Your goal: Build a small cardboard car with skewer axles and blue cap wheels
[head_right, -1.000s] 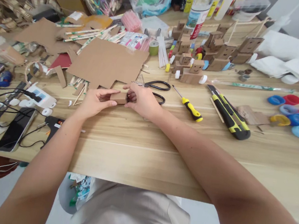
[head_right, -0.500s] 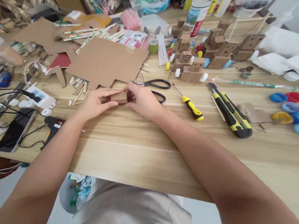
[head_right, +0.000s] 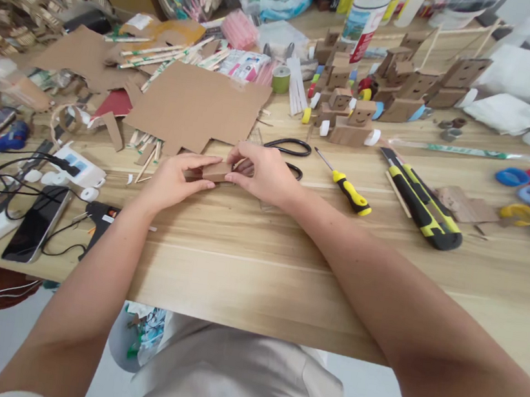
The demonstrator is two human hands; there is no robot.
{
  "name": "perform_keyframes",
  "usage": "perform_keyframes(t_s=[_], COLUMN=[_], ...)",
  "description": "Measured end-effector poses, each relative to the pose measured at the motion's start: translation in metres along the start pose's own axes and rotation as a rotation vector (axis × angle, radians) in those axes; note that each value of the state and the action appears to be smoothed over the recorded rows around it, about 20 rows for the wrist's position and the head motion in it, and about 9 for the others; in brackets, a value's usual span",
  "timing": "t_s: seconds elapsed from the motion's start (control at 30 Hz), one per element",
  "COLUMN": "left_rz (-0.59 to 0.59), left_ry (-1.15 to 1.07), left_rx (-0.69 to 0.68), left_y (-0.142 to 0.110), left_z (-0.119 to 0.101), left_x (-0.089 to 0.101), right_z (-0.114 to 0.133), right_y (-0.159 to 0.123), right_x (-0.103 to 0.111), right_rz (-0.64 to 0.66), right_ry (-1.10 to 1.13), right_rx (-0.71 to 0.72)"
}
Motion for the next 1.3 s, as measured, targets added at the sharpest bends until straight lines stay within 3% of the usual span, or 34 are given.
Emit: perform_keyframes(t_s=[0.5, 0.87, 1.3], left_rz=[0.002, 0.055, 0.025], left_ry=[0.08, -0.05, -0.14], left_rx=[0.005, 0.026, 0.043], left_y=[0.003, 0.003, 0.004], left_z=[0.007, 0.014, 0.016], left_x=[0.002, -0.002, 0.003], right_z=[-0.005, 0.008, 0.006], right_y=[0.0, 0.0, 0.001], right_x=[-0.003, -0.005, -0.005], right_rz=[-0.028, -0.022, -0.013], right_ry=[0.087, -0.147, -0.094], right_rx=[-0.038, 0.085, 0.067])
Point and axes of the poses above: each hand's wrist, its own y-axis towards the middle knuckle, its own x-axis out of the back of the hand, z = x × y, the point moved 8 cm from there along y, towards the middle knuckle, and after that the axes turned 10 degrees about y, right-handed, at the moved point
